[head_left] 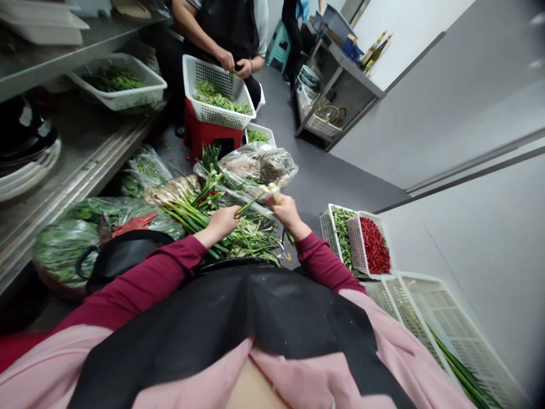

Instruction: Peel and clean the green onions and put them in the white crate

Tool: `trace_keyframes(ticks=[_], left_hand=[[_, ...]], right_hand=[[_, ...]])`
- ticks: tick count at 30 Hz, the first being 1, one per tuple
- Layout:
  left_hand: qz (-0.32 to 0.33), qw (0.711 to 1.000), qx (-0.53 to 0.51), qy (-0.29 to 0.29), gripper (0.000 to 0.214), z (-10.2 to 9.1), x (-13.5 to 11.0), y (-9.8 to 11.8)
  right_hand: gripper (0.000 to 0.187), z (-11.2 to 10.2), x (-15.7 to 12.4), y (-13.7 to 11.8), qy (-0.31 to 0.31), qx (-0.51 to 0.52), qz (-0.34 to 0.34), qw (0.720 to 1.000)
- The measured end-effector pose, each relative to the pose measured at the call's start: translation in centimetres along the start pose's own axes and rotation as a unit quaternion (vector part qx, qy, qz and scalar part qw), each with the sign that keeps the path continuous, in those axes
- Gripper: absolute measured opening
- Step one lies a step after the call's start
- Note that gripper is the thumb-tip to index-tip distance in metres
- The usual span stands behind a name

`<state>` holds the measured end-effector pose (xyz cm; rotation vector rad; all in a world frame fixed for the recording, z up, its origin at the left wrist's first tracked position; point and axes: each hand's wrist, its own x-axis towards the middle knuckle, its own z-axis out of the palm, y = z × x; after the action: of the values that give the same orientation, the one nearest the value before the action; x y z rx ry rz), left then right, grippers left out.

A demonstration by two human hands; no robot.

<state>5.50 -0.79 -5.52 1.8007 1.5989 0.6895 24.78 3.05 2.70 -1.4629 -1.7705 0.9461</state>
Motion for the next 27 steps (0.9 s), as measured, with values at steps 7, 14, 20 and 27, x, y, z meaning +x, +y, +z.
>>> trace_keyframes(ticks=[7,14,20,27], left_hand=[[0.095,0.992,0.072,0.032,0.045,0.1,-0.7,0.7],[0.097,0.995,-0.011,0.03,0.042,-0.9,0.2,-1.0],[-0.037,0.982,-0.187,-0.002,0.037,-2.0,0.4,-2.0],[-0.081,0.909,-0.396,-0.101,0.046,-1.8,-0.2,0.1]], right_hand=[[0.024,2.5,-0.5,1.0,-0.052,0.159,0.133,0.977],[0.024,-7.1,3.1,2.7,0.218,0.344,0.181,0.895],[0.018,-11.9,3.8,5.2,0.316,0.105,0.143,0.932],[0.029,-0.8,0.4,5.5,-0.048,-0.07,0.134,0.987]])
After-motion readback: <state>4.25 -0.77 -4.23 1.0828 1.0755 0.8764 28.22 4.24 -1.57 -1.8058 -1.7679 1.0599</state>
